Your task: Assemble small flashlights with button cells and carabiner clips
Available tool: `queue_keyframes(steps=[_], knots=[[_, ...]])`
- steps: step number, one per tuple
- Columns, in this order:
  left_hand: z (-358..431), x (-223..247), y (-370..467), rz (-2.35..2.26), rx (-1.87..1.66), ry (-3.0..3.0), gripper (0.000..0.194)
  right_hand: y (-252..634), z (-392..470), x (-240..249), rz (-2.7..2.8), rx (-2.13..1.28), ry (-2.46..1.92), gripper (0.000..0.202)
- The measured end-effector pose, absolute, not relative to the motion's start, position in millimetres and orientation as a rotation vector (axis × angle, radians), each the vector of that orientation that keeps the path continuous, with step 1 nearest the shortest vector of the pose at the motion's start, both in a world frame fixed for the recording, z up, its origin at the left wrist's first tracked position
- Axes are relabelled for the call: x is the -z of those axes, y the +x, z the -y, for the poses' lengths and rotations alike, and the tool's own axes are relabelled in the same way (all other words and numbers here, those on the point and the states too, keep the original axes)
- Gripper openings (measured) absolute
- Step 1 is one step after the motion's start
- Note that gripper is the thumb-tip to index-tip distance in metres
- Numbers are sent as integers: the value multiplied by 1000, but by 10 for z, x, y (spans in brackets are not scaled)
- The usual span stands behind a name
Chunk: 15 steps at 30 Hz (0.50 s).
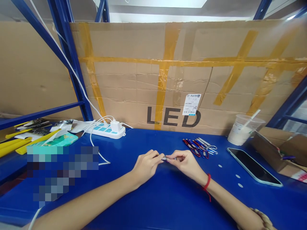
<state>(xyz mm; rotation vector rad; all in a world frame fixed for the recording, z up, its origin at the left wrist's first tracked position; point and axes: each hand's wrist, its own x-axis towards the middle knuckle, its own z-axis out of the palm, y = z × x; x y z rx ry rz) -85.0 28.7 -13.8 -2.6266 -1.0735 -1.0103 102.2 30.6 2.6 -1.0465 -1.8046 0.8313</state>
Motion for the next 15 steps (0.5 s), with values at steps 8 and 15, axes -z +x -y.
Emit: queue_keyframes(steps=[8, 15], knots=[[-282, 106, -829, 1192, 1064, -2675, 27, 1018, -304, -153, 1667, -1115, -1155, 47], [-294, -2, -781, 1708, 1333, -2711, 18, 1127, -359, -237, 1770, -823, -1223, 42]])
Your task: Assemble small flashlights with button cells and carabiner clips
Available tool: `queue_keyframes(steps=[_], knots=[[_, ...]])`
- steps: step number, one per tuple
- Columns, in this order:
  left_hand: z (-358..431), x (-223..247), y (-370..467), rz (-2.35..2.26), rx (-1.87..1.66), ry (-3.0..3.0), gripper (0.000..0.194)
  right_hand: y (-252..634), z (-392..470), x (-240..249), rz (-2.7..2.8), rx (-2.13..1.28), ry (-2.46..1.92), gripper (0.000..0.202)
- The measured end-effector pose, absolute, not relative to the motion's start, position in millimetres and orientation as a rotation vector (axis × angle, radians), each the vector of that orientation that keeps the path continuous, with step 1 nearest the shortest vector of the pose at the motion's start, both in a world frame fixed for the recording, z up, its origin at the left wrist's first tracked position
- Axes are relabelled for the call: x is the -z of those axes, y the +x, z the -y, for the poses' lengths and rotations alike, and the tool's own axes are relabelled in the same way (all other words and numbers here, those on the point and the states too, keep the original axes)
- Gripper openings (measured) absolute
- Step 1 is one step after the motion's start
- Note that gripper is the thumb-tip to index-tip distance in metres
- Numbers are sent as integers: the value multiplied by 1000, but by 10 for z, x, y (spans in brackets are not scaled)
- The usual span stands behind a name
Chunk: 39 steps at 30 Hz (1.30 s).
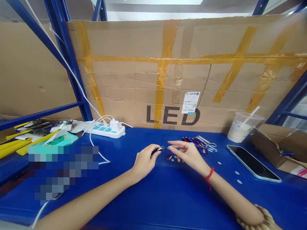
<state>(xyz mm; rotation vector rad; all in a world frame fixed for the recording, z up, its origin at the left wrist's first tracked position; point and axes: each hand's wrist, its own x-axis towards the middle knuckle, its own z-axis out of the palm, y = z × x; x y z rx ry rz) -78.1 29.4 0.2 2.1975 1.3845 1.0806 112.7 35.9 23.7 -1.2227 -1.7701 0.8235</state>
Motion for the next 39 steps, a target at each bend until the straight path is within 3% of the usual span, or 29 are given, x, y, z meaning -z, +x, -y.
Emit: queue_keyframes(steps=[3, 6, 16, 30, 33, 39], knots=[[-333, -5, -795, -1443, -1121, 2012, 18, 1197, -400, -187, 2009, -412, -1275, 26], [-371, 19, -813, -1415, -1151, 1959, 18, 1232, -424, -133, 2255, -251, -1302, 22], [-358, 9, -800, -1318, -1185, 1875, 21, 1245, -502, -15, 2351, -377, -1277, 23], [-370, 41, -806, -1278, -1126, 1875, 17, 1131, -385, -73, 2390, -267, -1160, 22], [-370, 35, -815, -1271, -1105, 1882, 15, 1108, -399, -64, 2273, -382, -1235, 20], [-369, 28, -818, -1242, -1118, 1845, 9, 1049, -400, -95, 1898, -963, -1206, 29]])
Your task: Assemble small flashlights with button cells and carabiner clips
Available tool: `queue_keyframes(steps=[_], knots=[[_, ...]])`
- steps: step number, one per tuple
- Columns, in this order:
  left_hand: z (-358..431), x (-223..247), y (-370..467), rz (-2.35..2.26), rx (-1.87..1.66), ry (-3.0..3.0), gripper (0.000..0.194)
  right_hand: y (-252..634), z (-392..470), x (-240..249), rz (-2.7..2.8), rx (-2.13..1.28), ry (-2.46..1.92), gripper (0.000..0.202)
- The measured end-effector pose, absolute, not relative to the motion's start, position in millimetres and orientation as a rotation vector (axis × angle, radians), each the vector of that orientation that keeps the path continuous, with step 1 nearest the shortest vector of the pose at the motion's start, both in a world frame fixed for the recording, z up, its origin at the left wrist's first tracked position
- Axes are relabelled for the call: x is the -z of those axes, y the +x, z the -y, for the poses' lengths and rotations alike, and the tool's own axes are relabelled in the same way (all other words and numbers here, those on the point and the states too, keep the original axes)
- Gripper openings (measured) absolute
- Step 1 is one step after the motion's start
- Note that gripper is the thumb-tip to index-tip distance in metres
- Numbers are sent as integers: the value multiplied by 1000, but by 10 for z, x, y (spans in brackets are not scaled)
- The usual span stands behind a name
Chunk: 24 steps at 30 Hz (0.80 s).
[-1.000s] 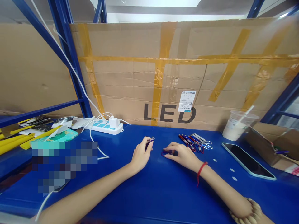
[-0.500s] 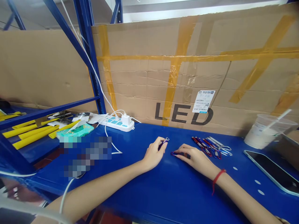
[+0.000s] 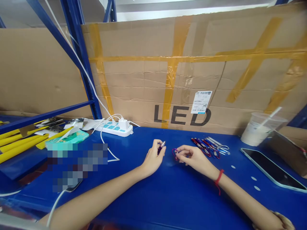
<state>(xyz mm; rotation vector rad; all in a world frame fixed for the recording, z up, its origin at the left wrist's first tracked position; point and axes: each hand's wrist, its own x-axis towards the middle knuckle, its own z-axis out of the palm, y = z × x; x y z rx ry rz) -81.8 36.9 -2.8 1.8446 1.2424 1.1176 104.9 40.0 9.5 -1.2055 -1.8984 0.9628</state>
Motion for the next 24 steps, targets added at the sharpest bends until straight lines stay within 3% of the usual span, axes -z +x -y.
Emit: queue_keyframes(steps=[4, 10, 15, 24], knots=[[-374, 21, -813, -1292, -1166, 1826, 12, 999, -354, -139, 1713, -1211, -1160, 36], [-348, -29, -808, -1216, -1106, 1897, 27, 961, -313, -156, 1649, -1162, -1108, 35], [-307, -54, -799, -1143, -1068, 1869, 27, 940, -320, -141, 1355, -1352, -1063, 45], [-300, -51, -792, -1022, -1006, 1875, 29, 938, -305, -116, 1324, -1410, -1035, 43]])
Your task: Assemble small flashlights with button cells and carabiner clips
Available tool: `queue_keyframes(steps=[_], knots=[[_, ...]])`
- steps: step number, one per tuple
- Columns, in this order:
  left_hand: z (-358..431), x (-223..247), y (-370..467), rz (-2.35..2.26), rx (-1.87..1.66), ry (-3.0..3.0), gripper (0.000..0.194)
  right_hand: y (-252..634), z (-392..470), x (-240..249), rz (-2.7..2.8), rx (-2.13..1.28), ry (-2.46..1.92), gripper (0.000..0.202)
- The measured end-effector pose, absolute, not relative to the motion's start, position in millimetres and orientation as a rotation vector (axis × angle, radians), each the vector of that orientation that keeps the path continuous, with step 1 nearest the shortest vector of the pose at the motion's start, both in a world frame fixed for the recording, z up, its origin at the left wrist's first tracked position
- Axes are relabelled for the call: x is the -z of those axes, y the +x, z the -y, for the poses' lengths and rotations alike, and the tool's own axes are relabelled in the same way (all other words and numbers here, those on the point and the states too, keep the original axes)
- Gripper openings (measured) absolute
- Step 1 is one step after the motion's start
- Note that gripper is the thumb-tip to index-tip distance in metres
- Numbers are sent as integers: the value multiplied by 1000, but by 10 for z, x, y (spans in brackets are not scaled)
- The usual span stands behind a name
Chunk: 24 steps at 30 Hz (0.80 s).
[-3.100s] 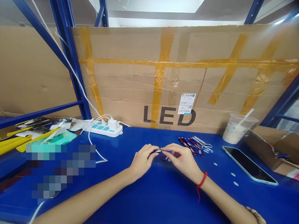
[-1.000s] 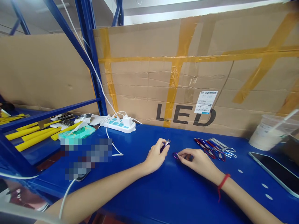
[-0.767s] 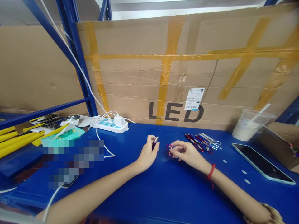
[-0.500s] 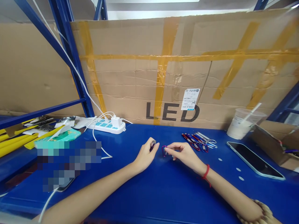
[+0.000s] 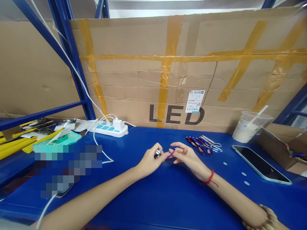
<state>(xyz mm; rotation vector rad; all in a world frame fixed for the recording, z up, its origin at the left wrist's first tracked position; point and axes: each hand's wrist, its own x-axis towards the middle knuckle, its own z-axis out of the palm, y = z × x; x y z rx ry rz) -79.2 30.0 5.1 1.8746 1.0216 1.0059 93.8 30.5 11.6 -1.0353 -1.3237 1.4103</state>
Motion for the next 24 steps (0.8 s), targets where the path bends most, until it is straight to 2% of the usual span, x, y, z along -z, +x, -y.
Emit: queue_keyframes(steps=[9, 13, 24], knots=[[-363, 13, -795, -1001, -1014, 1802, 29, 947, -332, -115, 1332, -1274, -1048, 40], [-370, 18, -797, -972, -961, 1815, 29, 951, -336, -106, 1274, -1308, -1048, 44], [-338, -17, -805, -929, -863, 1928, 27, 946, -343, -74, 1393, -1282, -994, 37]])
